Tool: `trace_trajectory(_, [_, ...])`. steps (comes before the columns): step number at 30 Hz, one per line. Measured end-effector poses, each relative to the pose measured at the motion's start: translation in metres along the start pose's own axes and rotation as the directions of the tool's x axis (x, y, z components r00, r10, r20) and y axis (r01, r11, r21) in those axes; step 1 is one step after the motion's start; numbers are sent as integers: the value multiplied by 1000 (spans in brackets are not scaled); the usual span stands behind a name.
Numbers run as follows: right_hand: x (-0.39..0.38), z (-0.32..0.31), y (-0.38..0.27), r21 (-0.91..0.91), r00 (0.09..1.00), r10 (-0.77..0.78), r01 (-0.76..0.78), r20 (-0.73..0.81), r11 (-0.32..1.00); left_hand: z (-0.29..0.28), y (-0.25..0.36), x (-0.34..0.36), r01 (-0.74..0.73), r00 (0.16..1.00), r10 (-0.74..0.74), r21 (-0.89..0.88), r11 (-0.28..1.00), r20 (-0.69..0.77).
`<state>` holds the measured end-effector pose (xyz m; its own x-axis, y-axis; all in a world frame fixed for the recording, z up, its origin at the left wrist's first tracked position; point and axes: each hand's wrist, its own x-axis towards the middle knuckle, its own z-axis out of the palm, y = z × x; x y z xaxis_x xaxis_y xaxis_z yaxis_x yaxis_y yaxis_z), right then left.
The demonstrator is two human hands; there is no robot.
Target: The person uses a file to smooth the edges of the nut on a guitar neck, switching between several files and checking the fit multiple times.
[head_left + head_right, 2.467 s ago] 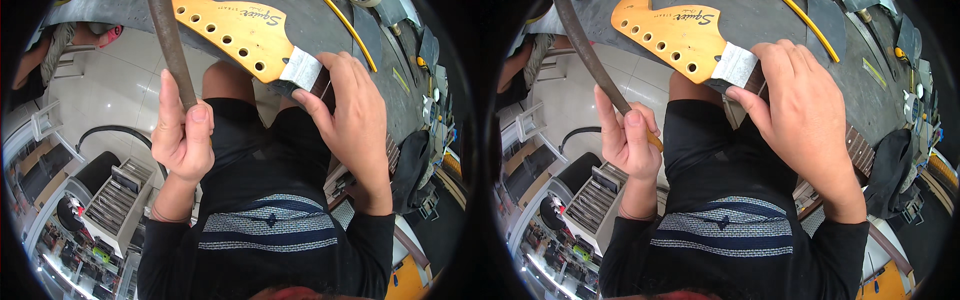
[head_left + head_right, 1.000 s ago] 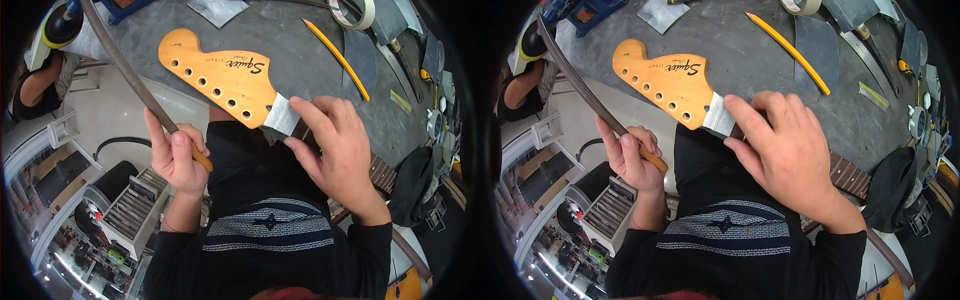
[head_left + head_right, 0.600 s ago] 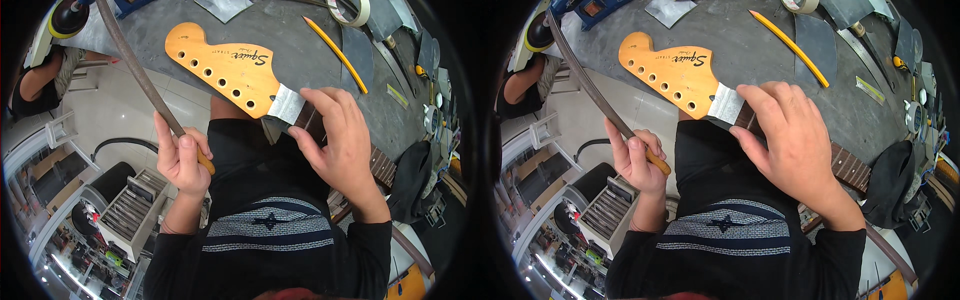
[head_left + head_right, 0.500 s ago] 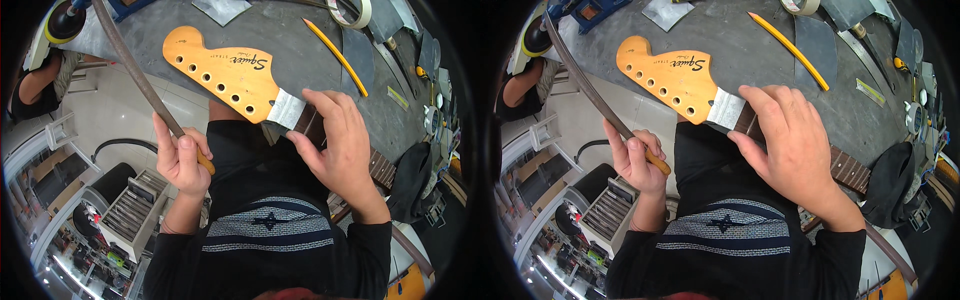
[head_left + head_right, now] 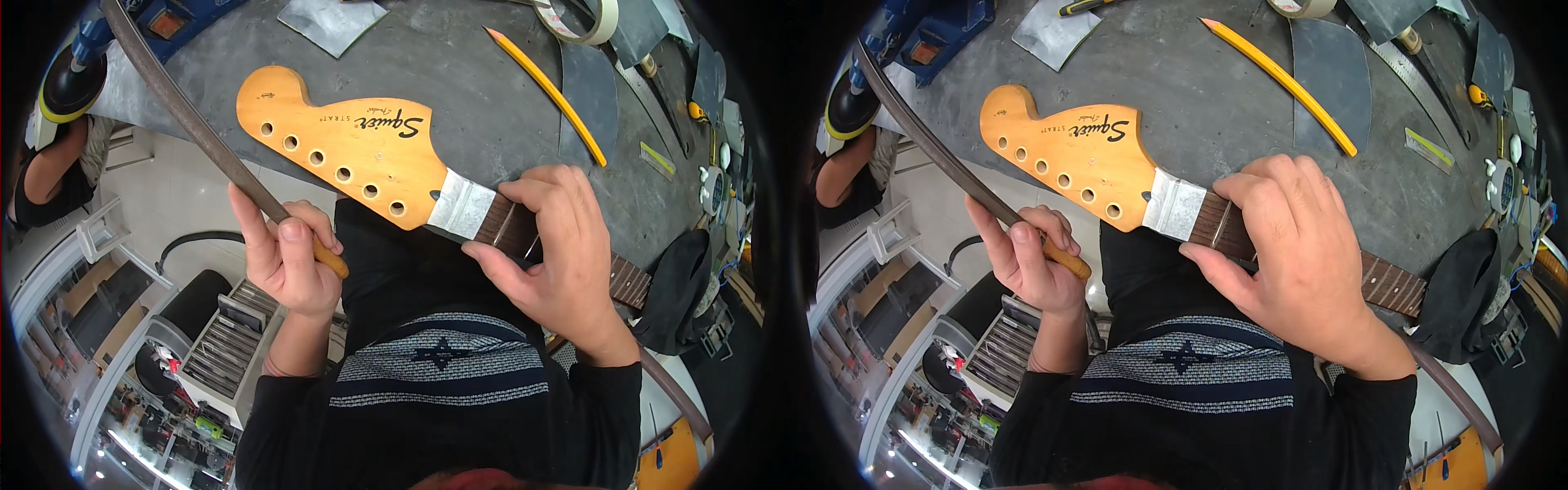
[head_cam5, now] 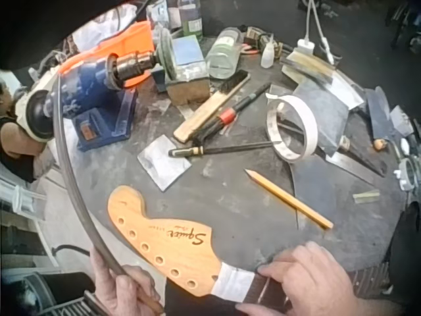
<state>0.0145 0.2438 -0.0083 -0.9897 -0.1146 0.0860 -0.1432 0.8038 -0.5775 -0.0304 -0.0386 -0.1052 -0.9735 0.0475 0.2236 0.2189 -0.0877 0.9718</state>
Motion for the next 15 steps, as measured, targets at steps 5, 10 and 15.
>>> trace_trajectory(5, [-1, 0, -1, -20, 1000, 0, 0, 0, 1000, 0, 2, -4, 2, 1000, -2, -7, 1000, 19])
trace_trajectory(10, [-2, 3, -1, -61, 999, -27, 25, -22, 998, -1, 3, -11, -14, 999, 14, 1, 1000, 34])
trace_trajectory(15, [6, 8, -9, -182, 998, -62, 66, 28, 981, 0, 6, -25, -7, 998, 6, 25, 1000, 66])
